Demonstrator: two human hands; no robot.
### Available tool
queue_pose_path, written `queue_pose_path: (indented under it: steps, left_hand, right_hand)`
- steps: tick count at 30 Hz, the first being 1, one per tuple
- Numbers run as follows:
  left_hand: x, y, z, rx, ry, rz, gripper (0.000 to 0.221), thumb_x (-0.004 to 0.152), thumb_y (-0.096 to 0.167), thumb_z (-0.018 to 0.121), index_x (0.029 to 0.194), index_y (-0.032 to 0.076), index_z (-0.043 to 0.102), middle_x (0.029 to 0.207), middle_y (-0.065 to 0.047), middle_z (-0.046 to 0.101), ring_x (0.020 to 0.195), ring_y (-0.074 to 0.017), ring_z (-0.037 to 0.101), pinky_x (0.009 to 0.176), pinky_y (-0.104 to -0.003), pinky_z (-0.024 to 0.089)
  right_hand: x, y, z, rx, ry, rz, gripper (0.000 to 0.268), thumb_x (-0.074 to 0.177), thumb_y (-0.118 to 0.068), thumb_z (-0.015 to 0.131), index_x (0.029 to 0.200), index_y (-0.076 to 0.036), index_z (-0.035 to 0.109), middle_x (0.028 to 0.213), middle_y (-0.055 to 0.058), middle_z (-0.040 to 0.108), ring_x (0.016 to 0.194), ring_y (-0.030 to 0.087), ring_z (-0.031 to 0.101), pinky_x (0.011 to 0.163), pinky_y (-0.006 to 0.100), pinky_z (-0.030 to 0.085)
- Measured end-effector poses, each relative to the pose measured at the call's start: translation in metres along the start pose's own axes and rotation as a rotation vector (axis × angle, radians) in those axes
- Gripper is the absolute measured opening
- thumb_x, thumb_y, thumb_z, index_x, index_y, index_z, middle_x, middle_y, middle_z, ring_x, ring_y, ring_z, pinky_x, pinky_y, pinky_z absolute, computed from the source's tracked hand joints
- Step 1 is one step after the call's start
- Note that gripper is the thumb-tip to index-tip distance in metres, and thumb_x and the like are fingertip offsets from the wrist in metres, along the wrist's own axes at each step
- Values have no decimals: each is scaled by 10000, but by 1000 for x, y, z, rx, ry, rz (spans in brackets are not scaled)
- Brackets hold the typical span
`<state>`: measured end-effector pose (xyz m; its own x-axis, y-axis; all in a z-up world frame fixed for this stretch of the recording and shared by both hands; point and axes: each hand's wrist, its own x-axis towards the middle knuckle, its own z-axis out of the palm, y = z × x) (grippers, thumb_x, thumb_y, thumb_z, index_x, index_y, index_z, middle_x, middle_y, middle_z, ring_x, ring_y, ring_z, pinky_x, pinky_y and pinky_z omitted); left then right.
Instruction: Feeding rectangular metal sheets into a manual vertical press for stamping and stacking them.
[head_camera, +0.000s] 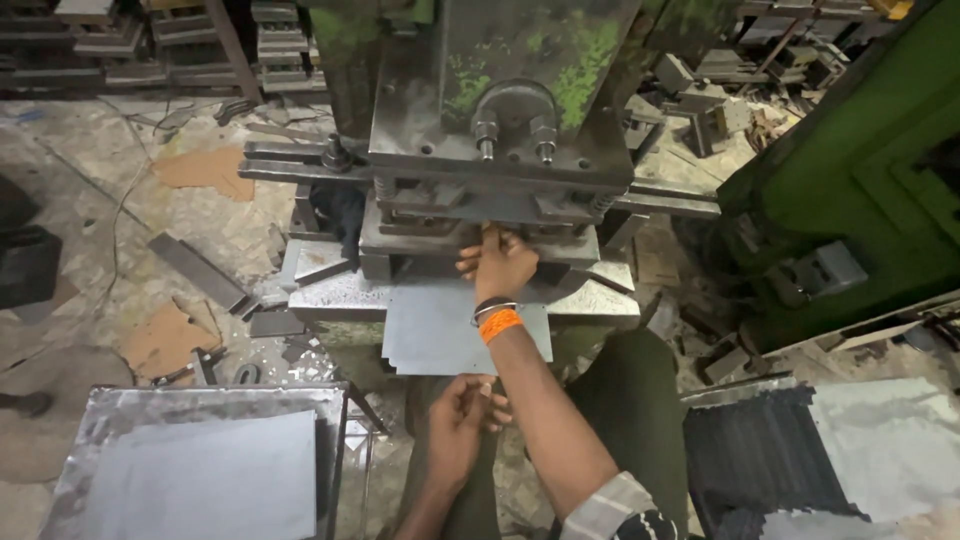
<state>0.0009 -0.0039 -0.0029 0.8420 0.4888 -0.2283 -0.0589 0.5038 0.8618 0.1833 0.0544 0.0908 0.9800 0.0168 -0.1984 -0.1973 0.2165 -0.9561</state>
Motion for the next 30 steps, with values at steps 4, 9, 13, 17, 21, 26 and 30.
queue_pose_path:
  steps: [4, 9, 13, 17, 21, 26, 30]
  left_hand:
    - [-1, 2, 2, 36, 24, 2, 254, 967, 63, 568, 1175, -45, 668, 883, -155, 742, 677, -200, 701, 607, -282, 525]
    - [-3, 3, 2, 91, 50, -5, 239, 974, 64, 577, 1152, -33, 704, 846, -133, 740, 648, -180, 684, 579, -265, 516]
    - [0, -4, 0, 72, 25, 13, 238, 982, 85, 592, 1155, -42, 697, 854, -136, 738, 644, -182, 693, 568, -259, 504]
    - [-3, -7, 0, 76, 14, -38, 236, 986, 54, 575, 1179, -26, 684, 879, -138, 753, 683, -179, 690, 617, -274, 527]
    - [4, -19, 0, 76, 15, 8, 220, 983, 79, 598, 1148, -30, 695, 836, -124, 751, 644, -167, 698, 577, -259, 523]
    - [1, -9, 5, 40, 62, -14, 206, 988, 75, 594, 1133, -31, 696, 831, -133, 745, 637, -182, 707, 581, -270, 521]
    - [0, -3, -3, -165, 186, -39, 220, 977, 100, 598, 1118, -42, 691, 831, -182, 754, 608, -237, 703, 553, -288, 510]
  right_hand:
    - [2, 1, -1, -9, -9, -13, 233, 962, -144, 664, 961, 83, 713, 564, 137, 673, 338, 183, 560, 306, 268, 419]
    - [0, -3, -1, 10, -23, 17, 236, 979, -151, 666, 882, 64, 674, 565, 135, 662, 352, 181, 561, 325, 266, 414]
    - [1, -4, -1, -14, -19, 7, 261, 975, -160, 668, 872, 79, 697, 568, 142, 670, 353, 196, 575, 321, 276, 439]
    - [-2, -3, -3, -12, -29, 14, 243, 981, -160, 673, 898, 68, 674, 569, 133, 673, 359, 184, 577, 323, 268, 433]
    - [3, 0, -1, 1, -27, 31, 209, 994, -117, 652, 925, 78, 680, 578, 139, 676, 360, 190, 578, 327, 268, 427]
    - [28, 7, 0, 103, -46, 151, 134, 961, -34, 598, 903, 65, 668, 632, 155, 703, 392, 188, 589, 321, 271, 413]
    - [67, 2, 6, 252, -59, 262, 123, 927, -3, 543, 890, 15, 659, 666, 129, 682, 472, 174, 589, 360, 251, 394]
